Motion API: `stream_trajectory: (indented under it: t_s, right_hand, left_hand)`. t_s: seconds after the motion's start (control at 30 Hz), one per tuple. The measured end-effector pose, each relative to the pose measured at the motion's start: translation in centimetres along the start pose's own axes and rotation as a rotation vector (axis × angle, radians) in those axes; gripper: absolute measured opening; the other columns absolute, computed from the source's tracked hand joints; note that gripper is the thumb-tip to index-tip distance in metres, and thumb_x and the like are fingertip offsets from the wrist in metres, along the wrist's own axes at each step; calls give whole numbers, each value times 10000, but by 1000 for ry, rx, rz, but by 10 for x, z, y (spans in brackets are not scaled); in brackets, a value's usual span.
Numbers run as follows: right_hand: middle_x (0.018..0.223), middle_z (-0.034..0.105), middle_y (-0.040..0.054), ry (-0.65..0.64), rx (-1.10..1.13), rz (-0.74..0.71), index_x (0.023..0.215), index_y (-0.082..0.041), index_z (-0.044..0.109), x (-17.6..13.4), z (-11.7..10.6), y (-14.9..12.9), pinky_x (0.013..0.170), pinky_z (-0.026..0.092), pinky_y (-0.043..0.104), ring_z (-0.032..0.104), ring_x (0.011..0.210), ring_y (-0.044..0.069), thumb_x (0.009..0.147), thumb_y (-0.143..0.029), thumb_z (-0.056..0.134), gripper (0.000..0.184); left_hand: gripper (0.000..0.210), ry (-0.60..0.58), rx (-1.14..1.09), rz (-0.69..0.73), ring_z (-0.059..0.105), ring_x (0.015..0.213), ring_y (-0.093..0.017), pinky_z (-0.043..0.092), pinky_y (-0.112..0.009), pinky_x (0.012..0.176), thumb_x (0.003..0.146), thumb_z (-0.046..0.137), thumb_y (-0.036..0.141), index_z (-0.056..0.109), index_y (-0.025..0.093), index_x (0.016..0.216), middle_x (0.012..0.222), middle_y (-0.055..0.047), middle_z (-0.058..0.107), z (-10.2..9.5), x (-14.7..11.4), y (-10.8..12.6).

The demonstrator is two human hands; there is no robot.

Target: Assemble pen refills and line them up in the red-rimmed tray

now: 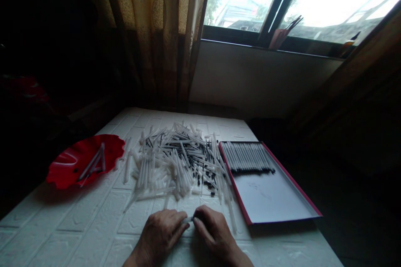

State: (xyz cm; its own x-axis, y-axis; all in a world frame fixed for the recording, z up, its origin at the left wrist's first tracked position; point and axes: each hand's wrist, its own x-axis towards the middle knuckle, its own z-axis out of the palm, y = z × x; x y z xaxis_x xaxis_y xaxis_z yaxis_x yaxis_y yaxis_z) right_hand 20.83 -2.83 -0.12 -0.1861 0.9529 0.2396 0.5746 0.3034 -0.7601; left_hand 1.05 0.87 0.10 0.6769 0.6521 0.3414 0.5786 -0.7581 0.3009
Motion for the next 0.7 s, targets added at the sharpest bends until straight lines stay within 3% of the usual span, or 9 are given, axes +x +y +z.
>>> stream_trajectory:
  t_s: [0.23,0.37,0.43,0.7]
  right_hand:
    - [592,576,0,15,-48,-2,673,-197,550,1,3,2,529,367,222,543,542,132,916,-270,432,279]
    - [696,621,15,2,55,11,884,-191,576,-1,-2,-2,573,417,219,582,611,143,877,-224,466,115]
    - [725,625,17,-5,94,9,953,-189,558,-2,-4,-3,586,434,220,588,624,144,860,-193,469,129]
    - [731,616,26,-8,58,-3,850,-196,560,-1,-3,-1,615,453,236,589,650,150,887,-208,456,110]
  left_hand:
    - [306,14,-14,3,688,647,-182,498,-253,577,995,364,381,629,231,961,722,-9,707,-1,1,0]
    - [258,62,-52,-1,674,638,-151,494,-211,591,983,409,358,638,243,953,694,3,695,-4,3,2]
    - [246,75,-67,-3,670,634,-145,491,-201,590,980,420,353,641,248,952,686,7,690,-6,4,3]
    - [326,29,-23,5,688,639,-173,493,-241,572,997,354,385,633,227,942,708,-8,707,-3,4,1]
